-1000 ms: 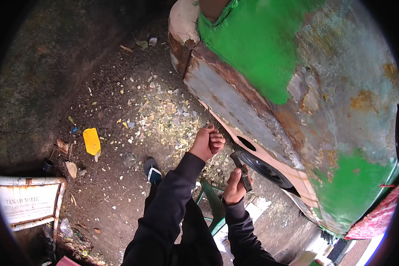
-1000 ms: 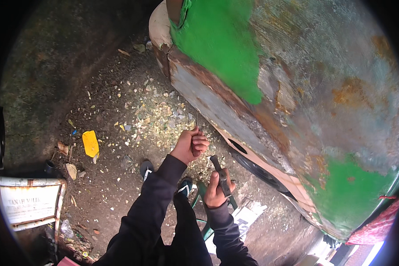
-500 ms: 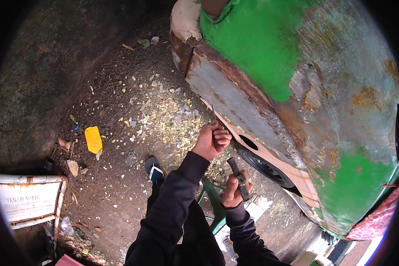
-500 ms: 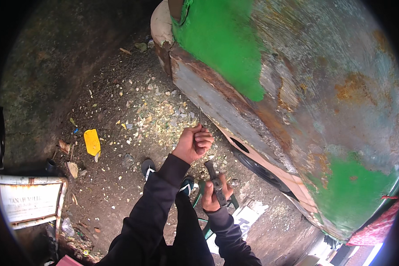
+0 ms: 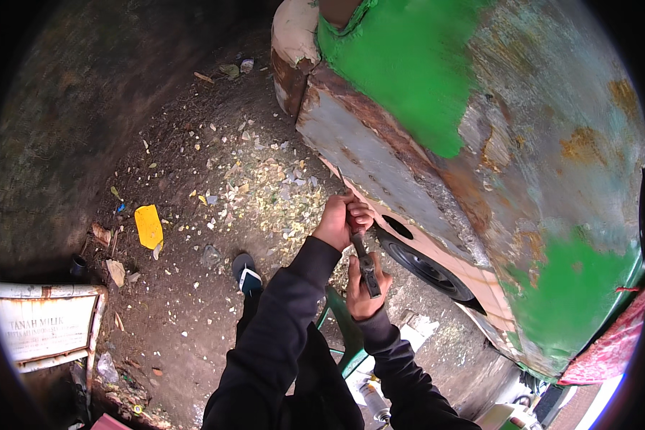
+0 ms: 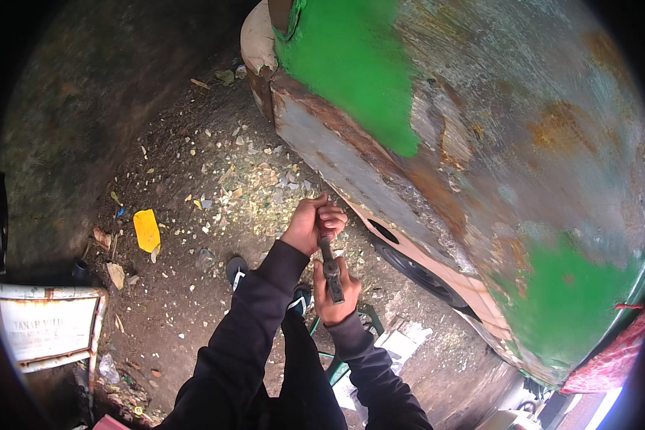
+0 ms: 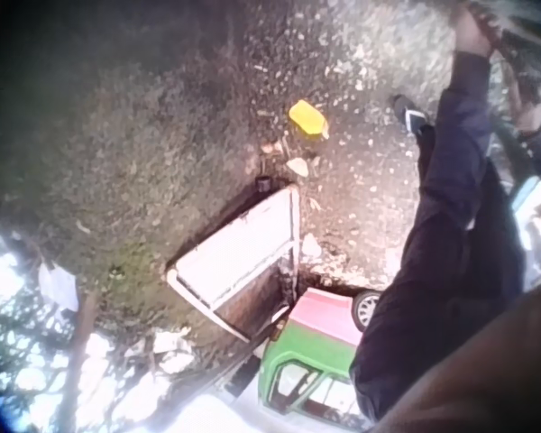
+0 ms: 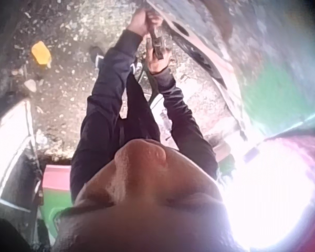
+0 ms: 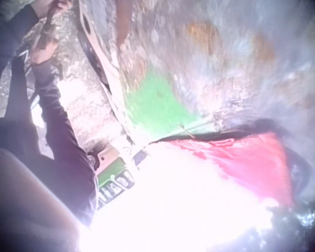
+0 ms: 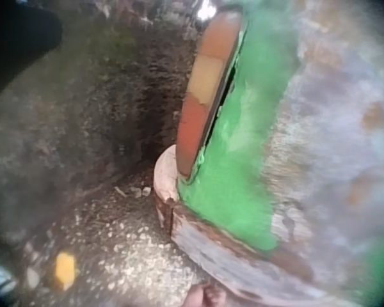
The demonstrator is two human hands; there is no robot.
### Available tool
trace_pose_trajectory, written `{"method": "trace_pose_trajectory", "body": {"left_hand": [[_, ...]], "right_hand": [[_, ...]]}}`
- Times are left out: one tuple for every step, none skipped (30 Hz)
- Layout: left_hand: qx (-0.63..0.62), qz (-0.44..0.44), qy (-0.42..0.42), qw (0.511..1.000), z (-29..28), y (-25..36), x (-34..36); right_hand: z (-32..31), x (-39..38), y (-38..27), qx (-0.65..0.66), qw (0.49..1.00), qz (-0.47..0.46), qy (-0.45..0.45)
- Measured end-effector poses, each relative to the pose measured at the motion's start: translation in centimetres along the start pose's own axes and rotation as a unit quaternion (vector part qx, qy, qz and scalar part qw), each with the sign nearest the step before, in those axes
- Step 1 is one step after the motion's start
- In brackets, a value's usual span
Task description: The person uses a blowtorch to heat a rusted vehicle panel and then uses a chisel and hammer to remove rust and old paint. The person works on the lower side of a green vehicle in an outdoor area.
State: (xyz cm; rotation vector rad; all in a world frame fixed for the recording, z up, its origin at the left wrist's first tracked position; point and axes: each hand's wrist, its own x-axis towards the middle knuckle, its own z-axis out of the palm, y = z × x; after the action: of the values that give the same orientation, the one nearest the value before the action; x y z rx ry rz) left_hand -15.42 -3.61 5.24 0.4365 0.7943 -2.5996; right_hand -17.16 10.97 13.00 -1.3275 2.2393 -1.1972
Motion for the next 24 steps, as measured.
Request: {"method": "trace_pose_trajectory", "body": {"left_hand": [[0.007, 0.0, 0.007, 1.0, 0.2, -0.1, -0.3], [0.001, -0.004, 0.0, 1.0, 0.4, -0.1, -0.3], [-0.024, -0.011, 0.001, 1.0, 0.6, -0.2, -0.5], [-0.018, -0.011, -0.006, 1.0, 0.6, -0.4, -0.2], [-0.012, -0.011, -0.013, 1.0, 0.6, -0.5, 0.0], [-0.006, -0.009, -0.018, 1.0, 0.5, -0.4, 0.1], [0.002, -0.002, -0.021, 1.0, 0.5, 0.0, 0.0], [0.01, 0.004, -0.025, 1.0, 0.3, 0.1, -0.1], [-0.001, 0.009, -0.019, 1.0, 0.1, 0.1, -0.1], [-0.012, 0.012, -0.014, 1.0, 0.4, -0.2, -0.1], [-0.022, 0.014, -0.009, 1.0, 0.6, -0.4, -0.1], [-0.019, 0.023, -0.004, 1.0, 0.9, -0.5, 0.0], [-0.016, 0.024, -0.011, 1.0, 0.9, -0.8, 0.2], [-0.013, 0.024, -0.018, 0.999, 0.9, -1.0, 0.3], [-0.01, 0.024, -0.026, 0.999, 0.9, -1.2, 0.4], [0.029, 0.016, -0.06, 0.998, 0.5, -0.3, 0.4], [0.031, 0.019, -0.05, 0.998, 0.2, 0.4, 0.5], [-0.005, 0.014, -0.047, 0.999, -0.4, 0.6, 0.5], [-0.044, 0.005, -0.043, 0.998, -0.7, 0.3, 0.5], [-0.045, 0.003, -0.046, 0.998, -0.8, 0.2, 0.7], [-0.046, 0.001, -0.049, 0.998, -0.8, 0.2, 0.8], [-0.048, 0.0, -0.051, 0.998, -0.9, 0.2, 0.9], [-0.038, 0.009, -0.066, 0.997, -1.3, 0.2, 1.1], [-0.029, 0.018, -0.081, 0.996, -1.8, 0.4, 1.4]], "right_hand": [[-0.3, -0.2, -0.5, -0.009, 1.0, -0.021, -0.008], [-0.5, -0.4, -0.5, 0.014, 1.0, -0.007, 0.014], [-0.9, -0.8, -0.2, 0.037, 0.999, 0.008, 0.036], [-1.4, -1.2, 0.3, 0.093, 0.993, -0.024, 0.062], [-1.6, -1.3, 0.7, 0.113, 0.99, -0.047, 0.07], [-1.4, -1.0, 1.1, 0.065, 0.996, -0.026, 0.047], [-0.9, 0.0, 0.5, 0.019, 1.0, -0.004, 0.023], [-0.1, 0.4, 0.3, 0.005, 1.0, 0.013, 0.009], [-0.6, 0.3, 0.0, 0.003, 0.999, 0.031, -0.011], [-1.1, 0.1, -0.2, 0.009, 0.999, -0.008, 0.03], [-1.6, -0.4, -0.2, 0.015, 0.996, -0.046, 0.071], [-2.3, -1.0, 0.5, 0.06, 0.996, -0.004, 0.06], [-2.5, -0.9, 0.9, 0.047, 0.998, -0.014, 0.051], [-2.5, -0.6, 1.2, 0.032, 0.998, -0.023, 0.042], [-2.5, -0.1, 1.6, 0.018, 0.999, -0.032, 0.033], [-1.2, 1.1, 1.8, -0.061, 0.995, -0.076, 0.012], [-1.3, 1.2, 1.0, -0.025, 0.998, -0.057, 0.009], [-1.7, 1.0, 1.2, -0.044, 0.992, -0.113, 0.025], [-2.3, 0.6, 1.6, -0.067, 0.983, -0.166, 0.04], [-3.0, -0.3, 1.2, 0.009, 0.999, -0.034, 0.039], [-3.0, -0.8, 2.2, 0.073, 0.996, -0.027, 0.049], [-2.7, -0.7, 2.6, 0.051, 0.994, -0.059, 0.073], [-2.3, -0.4, 2.8, 0.028, 0.991, -0.091, 0.096], [-1.6, 0.3, 3.1, -0.006, 0.996, -0.076, 0.045]]}}
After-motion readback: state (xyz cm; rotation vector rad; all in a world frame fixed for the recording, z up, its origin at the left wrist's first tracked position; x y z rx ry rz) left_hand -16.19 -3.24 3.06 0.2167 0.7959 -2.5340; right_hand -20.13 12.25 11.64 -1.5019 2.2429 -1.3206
